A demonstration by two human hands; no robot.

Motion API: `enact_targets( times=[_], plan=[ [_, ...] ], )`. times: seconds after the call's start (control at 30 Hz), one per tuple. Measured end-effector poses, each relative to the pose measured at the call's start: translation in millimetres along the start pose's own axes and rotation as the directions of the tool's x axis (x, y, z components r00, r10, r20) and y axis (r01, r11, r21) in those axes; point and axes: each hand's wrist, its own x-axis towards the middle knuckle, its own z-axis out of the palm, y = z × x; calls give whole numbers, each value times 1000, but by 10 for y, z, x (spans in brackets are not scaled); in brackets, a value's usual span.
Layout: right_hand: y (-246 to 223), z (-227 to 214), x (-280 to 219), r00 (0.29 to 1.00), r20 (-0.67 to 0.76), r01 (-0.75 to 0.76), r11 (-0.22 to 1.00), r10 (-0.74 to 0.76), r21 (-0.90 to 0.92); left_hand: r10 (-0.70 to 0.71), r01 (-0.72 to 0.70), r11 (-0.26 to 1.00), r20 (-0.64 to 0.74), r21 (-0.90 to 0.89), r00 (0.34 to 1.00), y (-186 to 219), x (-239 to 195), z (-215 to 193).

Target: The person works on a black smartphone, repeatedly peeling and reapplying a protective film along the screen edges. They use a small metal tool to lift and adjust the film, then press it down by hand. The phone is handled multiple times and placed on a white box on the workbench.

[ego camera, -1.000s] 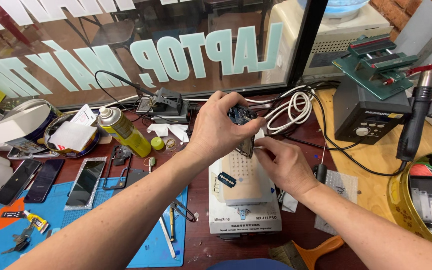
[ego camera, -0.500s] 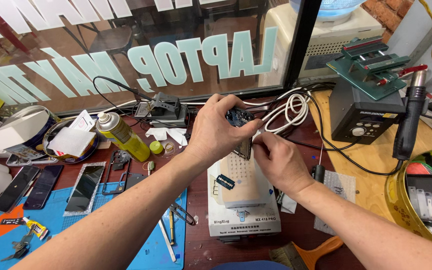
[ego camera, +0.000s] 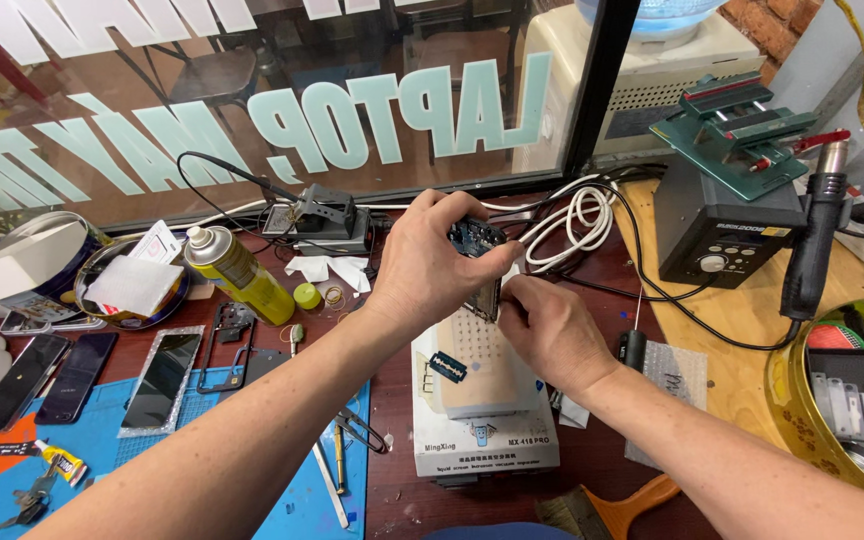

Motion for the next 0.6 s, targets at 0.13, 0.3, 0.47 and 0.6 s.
enact_targets(
  times=[0.13,0.3,0.47,0.6],
  plan=[
    [11,22,-20,1000,25,0,1000,0,11,-4,4,1000,-9,4,1000,3,-31,-20],
    [23,15,12,997,76,4,1000,-1,-28,-34,34,999,19,8,999,12,-43,-29],
    [-26,-93,20,998,55,-8,1000,9,-20,52,-52,998,15,20,999,-18,-26,-34],
    [-166,-174,82,993,-101,64,997,-59,47,38,-38,999,41,-1,998,-96,-20,-69]
  ],
)
